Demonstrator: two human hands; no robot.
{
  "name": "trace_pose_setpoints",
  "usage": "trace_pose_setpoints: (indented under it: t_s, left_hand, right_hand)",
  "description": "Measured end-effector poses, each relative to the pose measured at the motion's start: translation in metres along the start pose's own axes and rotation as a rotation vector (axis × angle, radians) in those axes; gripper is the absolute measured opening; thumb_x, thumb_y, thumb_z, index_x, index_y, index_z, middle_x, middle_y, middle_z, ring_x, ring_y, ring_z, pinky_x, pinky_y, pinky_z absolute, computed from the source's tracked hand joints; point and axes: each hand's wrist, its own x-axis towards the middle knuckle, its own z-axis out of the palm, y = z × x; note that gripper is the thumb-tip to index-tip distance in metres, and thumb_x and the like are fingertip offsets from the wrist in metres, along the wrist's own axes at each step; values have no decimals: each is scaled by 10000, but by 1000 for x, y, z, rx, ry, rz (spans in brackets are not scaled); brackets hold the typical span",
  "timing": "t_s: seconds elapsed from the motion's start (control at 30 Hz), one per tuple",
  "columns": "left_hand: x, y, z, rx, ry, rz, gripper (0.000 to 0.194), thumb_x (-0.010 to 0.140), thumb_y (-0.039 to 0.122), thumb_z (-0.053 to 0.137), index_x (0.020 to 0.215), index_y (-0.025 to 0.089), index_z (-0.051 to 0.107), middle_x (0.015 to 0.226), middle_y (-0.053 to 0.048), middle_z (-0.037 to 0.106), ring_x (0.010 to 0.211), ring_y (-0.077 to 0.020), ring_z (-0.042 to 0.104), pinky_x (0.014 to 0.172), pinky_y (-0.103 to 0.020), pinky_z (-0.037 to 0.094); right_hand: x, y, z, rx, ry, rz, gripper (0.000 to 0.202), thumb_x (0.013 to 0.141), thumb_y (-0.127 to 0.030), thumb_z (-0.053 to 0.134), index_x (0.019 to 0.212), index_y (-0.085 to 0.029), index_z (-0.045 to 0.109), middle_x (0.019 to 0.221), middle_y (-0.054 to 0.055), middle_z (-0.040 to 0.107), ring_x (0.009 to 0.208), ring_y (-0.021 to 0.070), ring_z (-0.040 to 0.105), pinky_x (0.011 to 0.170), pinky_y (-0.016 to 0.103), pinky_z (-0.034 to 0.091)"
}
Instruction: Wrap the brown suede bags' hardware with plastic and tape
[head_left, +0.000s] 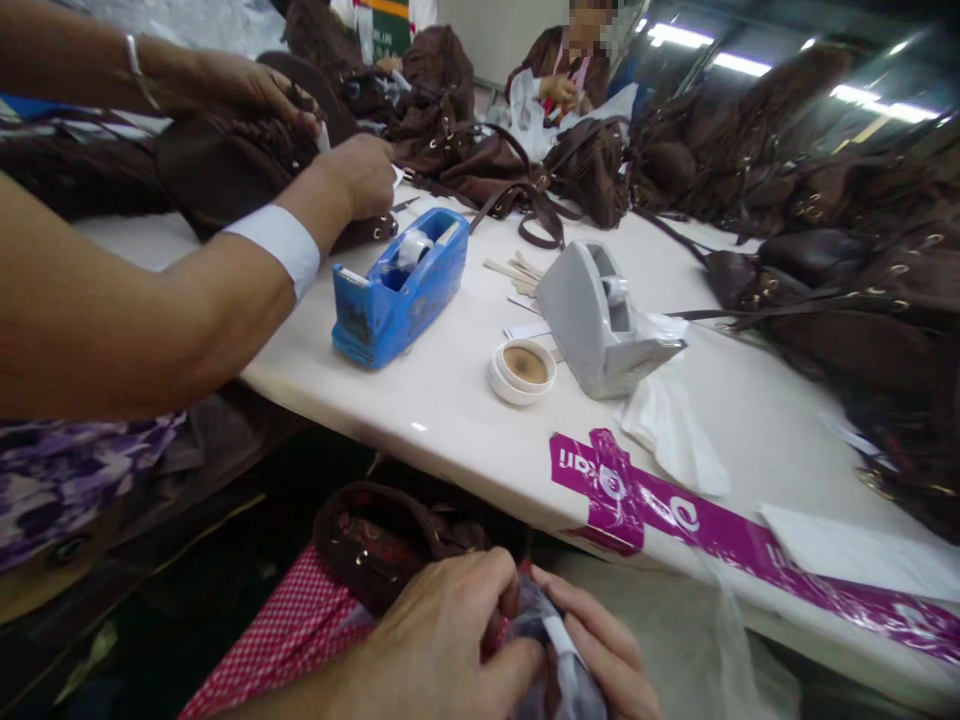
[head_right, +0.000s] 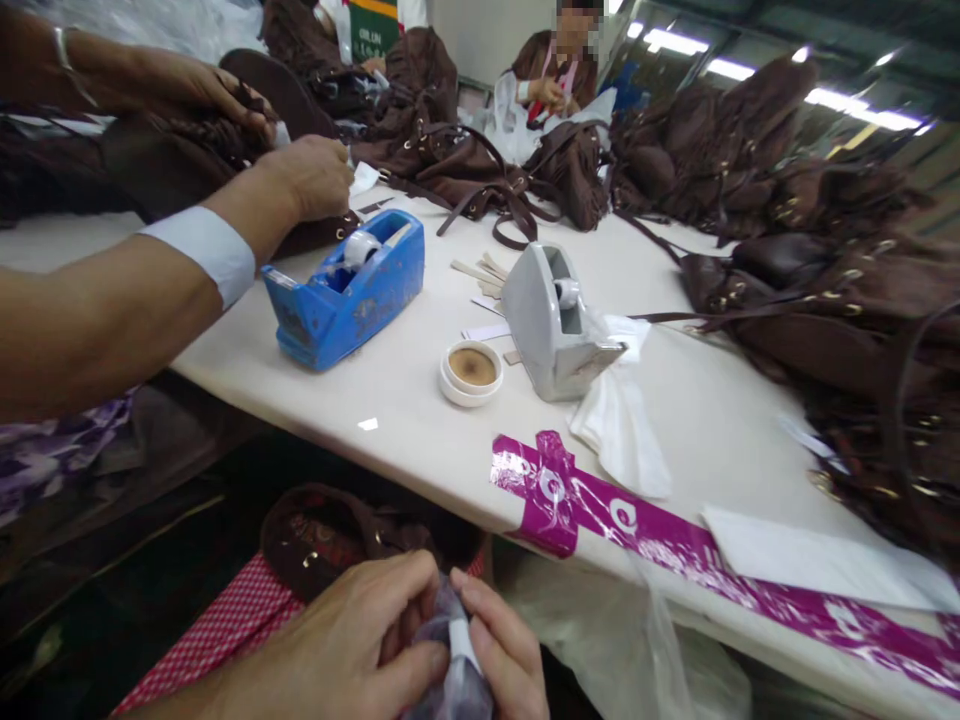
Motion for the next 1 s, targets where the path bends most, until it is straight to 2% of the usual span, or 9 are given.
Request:
trace_pose_setpoints:
  t_s: [0.13,0.3,0.43,0.5,0.6,0.73,0.87,0.93,1.0]
  left_hand:
    - [9,-3,8,-110,-53,-7,41,823,198,494,783,197,494,718,24,561,633,-131,507,545,-258,300]
    - [26,-17,27,-515,3,-83,80,726,193,560,794,190,519,690,41,536,608,-108,494,485,-204,299]
    - [27,-16,30,-718,-121,-177,193,697,179,605,860,191,503,644,68,508,517,-89,466,438,-185,319]
    - [23,-13,31,-733,-142,-179,215,706,172,597,908,183,524,653,67,521,505,-85,463,429,-182,329]
    - [22,-10,35,-719,-54,-98,155,719,154,560,872,180,548,680,52,542,559,-89,490,471,-181,353]
    - [30,-11,44,-802,-1,-75,102,698,176,565,777,196,504,589,78,481,501,-86,437,441,-191,312]
    - [36,-12,50,-777,49,-15,122,670,181,609,723,189,499,610,70,467,559,-84,425,462,-192,282]
    - [35,-12,51,-810,32,-50,115,702,197,606,729,188,494,607,71,459,553,-82,420,474,-197,292]
    - [33,-11,50,-857,14,-59,119,731,212,616,745,186,501,613,72,460,549,-78,424,495,-197,318]
  right_hand:
    - [6,13,-9,-31,-91,9,239,993,-299,530,1168,-257,687,1163,99,734,1038,255,724,848,387,639]
    - [18,28,-32,-5,-260,-5,320,933,-314,636,1249,-262,654,1234,113,713,1083,289,706,862,384,637]
    - [23,22,-42,-50,-444,75,486,915,-401,650,1369,-238,586,1256,131,694,1097,297,695,905,337,610]
    - [21,17,-39,-49,-425,175,453,937,-454,596,1327,-226,629,1267,130,686,1088,290,699,902,316,605]
    - [15,17,-34,-20,-295,286,404,968,-443,539,1274,-215,671,1249,124,697,1074,294,707,865,337,627]
    - [16,33,-37,76,-331,272,307,967,-364,553,1217,-272,705,1072,75,776,883,296,767,664,363,681]
    - [23,41,-43,77,-357,252,303,912,-421,628,1159,-280,733,1028,57,788,813,297,772,584,352,666]
    - [23,35,-40,62,-322,273,315,890,-449,652,1129,-265,743,999,68,794,785,294,772,569,341,655]
    - [20,23,-32,44,-202,293,339,887,-473,650,1119,-243,741,1008,87,791,810,295,769,616,343,651]
